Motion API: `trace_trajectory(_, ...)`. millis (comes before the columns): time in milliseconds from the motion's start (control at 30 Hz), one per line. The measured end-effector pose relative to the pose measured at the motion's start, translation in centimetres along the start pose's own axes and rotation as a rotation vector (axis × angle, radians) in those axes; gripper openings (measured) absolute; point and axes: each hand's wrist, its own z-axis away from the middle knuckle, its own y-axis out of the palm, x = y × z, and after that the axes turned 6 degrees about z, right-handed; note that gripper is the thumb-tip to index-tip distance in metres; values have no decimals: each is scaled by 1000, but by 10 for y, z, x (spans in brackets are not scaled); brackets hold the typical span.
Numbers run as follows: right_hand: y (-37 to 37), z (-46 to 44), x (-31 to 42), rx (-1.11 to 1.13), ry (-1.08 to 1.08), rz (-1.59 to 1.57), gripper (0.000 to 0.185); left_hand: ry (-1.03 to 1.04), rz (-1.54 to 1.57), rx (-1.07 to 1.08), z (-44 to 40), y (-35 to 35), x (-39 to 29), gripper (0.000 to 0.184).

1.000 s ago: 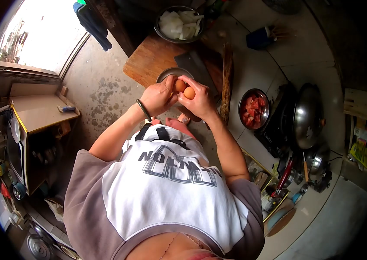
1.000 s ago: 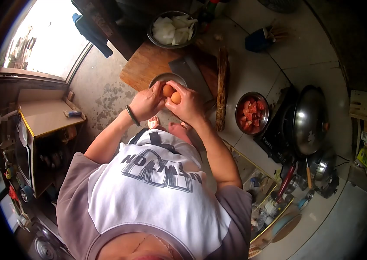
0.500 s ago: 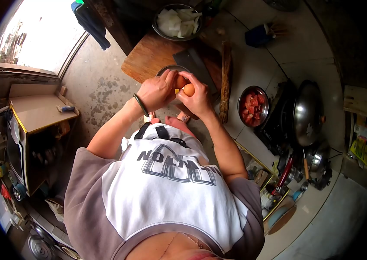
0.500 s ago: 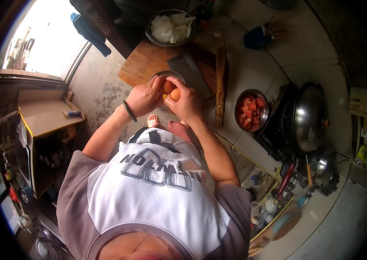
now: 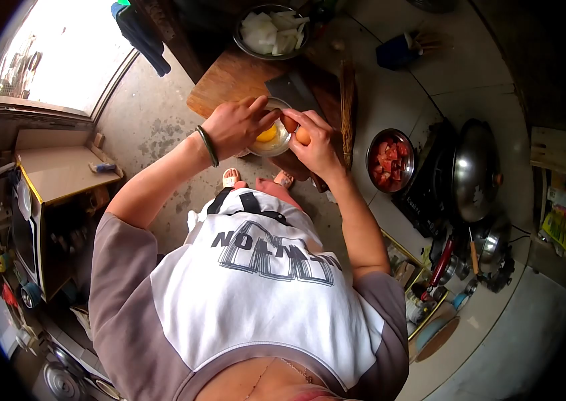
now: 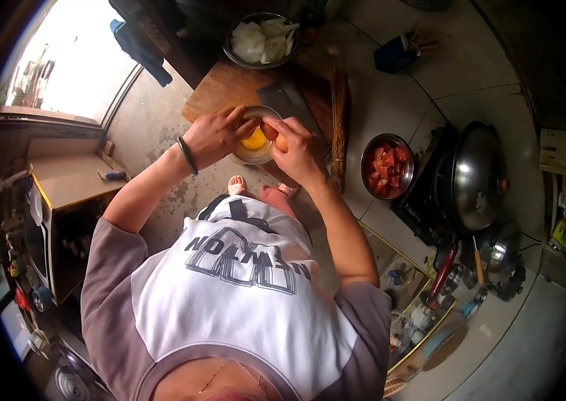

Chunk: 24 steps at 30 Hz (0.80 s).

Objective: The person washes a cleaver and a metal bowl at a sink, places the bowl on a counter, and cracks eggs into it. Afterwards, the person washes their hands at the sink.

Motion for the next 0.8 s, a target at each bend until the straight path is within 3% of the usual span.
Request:
trace_trajectory(600,-54,-21,35,-3,-87,-89,48,148,-103,14,-28,-81,-4,64)
trace_trajectory(700,-53,-21,32,-27,-109,-43,47,130,-111,43,-28,-82,-7,43)
trace_trajectory(800,-44,-14,25,-14,-21,-65,46,-39,39,171,-27,-77,-9,65)
